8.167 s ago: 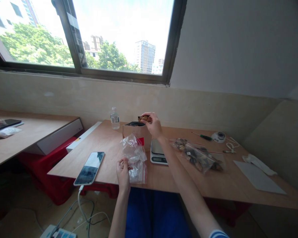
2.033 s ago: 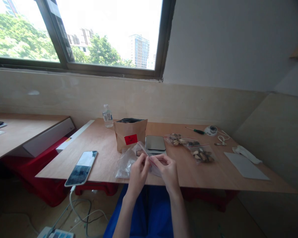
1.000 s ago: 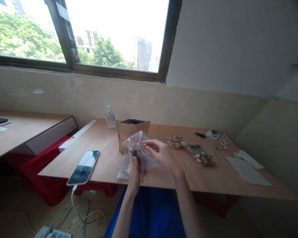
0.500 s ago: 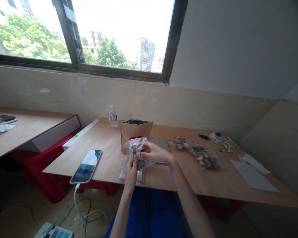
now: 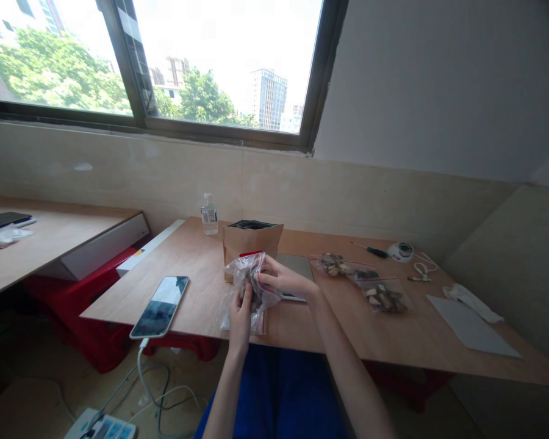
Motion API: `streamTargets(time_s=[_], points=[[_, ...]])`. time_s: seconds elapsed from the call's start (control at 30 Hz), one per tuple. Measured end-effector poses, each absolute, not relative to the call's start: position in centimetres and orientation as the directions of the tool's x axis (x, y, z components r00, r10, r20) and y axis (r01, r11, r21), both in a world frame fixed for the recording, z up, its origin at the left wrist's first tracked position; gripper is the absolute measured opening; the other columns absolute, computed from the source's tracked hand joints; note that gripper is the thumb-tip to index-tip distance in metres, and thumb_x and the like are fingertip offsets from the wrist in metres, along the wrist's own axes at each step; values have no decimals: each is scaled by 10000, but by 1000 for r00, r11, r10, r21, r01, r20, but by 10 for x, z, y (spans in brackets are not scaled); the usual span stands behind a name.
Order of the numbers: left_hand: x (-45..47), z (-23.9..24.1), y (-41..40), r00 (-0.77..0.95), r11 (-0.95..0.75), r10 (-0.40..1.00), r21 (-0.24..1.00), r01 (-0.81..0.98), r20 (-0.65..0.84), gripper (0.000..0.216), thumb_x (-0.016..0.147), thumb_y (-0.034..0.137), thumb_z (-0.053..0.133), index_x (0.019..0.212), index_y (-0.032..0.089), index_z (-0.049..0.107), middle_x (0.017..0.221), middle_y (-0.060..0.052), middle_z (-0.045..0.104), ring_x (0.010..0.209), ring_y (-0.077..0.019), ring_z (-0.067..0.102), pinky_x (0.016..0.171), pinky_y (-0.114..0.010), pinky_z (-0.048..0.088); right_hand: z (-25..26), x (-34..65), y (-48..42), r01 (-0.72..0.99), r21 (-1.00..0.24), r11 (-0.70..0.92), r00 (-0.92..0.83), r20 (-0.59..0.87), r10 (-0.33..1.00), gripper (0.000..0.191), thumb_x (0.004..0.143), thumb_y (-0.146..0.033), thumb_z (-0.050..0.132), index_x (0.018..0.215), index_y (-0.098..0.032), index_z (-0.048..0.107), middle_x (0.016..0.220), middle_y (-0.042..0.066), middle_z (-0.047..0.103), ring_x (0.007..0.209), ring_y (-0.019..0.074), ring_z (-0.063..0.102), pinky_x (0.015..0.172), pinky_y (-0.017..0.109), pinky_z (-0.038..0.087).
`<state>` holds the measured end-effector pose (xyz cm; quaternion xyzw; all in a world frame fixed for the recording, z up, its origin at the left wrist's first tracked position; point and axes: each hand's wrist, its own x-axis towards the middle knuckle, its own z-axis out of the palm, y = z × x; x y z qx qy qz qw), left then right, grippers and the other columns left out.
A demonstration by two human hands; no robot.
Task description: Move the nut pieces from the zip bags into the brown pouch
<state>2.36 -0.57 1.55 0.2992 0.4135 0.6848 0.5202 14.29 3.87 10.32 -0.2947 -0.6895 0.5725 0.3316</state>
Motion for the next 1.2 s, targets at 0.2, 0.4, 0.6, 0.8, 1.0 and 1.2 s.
streamTargets(time_s=[0.2, 0.4, 0.6, 0.8, 1.0, 1.2], points=[[26, 17, -7, -283, -105, 959, 875, -473, -38, 526, 743, 465, 632, 1183, 182, 568, 1076, -78, 666, 990, -235, 621, 802, -307, 504, 99, 139, 41, 59, -978, 199, -548, 135, 825, 293, 700, -282, 678, 953, -160, 593, 915, 23, 646, 846, 143, 611, 758, 263, 500], [28, 11, -5, -325, -72, 939, 864, -498, -109, 448, 788, 464, 580, 1147, 196, 578, 1154, -74, 634, 1079, -213, 583, 918, -318, 450, 100, 136, 42, 165, -979, 120, -312, 64, 948, 150, 700, -182, 600, 842, -139, 622, 805, 20, 655, 721, 131, 608, 654, 234, 480], [30, 5, -3, -376, -66, 916, 869, -491, -143, 430, 811, 497, 534, 1123, 204, 571, 1170, -72, 621, 1108, -198, 564, 952, -329, 428, 93, 132, 50, 28, -993, 116, -118, 112, 987, 170, 690, -229, 590, 841, -151, 577, 820, 34, 669, 743, 143, 627, 636, 245, 496], [28, 3, -2, -396, -74, 907, 872, -484, -143, 400, 838, 497, 485, 1060, 185, 604, 1102, -70, 650, 1034, -187, 602, 920, -321, 448, 100, 136, 56, -167, -975, 146, -58, 157, 986, 284, 661, -360, 643, 856, -180, 540, 905, 51, 683, 780, 178, 652, 619, 292, 541], [23, 1, 0, -406, -42, 895, 870, -492, -186, 428, 833, 487, 494, 1083, 153, 591, 1102, -103, 649, 1043, -213, 599, 924, -358, 449, 145, 136, 84, -236, -932, 274, 68, 265, 962, 246, 700, -338, 612, 856, -182, 506, 926, 68, 681, 816, 177, 655, 683, 309, 551], [17, -2, 3, -419, -24, 882, 866, -499, -217, 444, 824, 499, 502, 1065, 138, 596, 1124, -116, 635, 1055, -218, 592, 956, -374, 428, 174, 113, 120, 148, -791, 594, 155, 612, 776, 166, 798, -319, 513, 908, -196, 490, 922, 51, 648, 824, 151, 634, 721, 264, 514]])
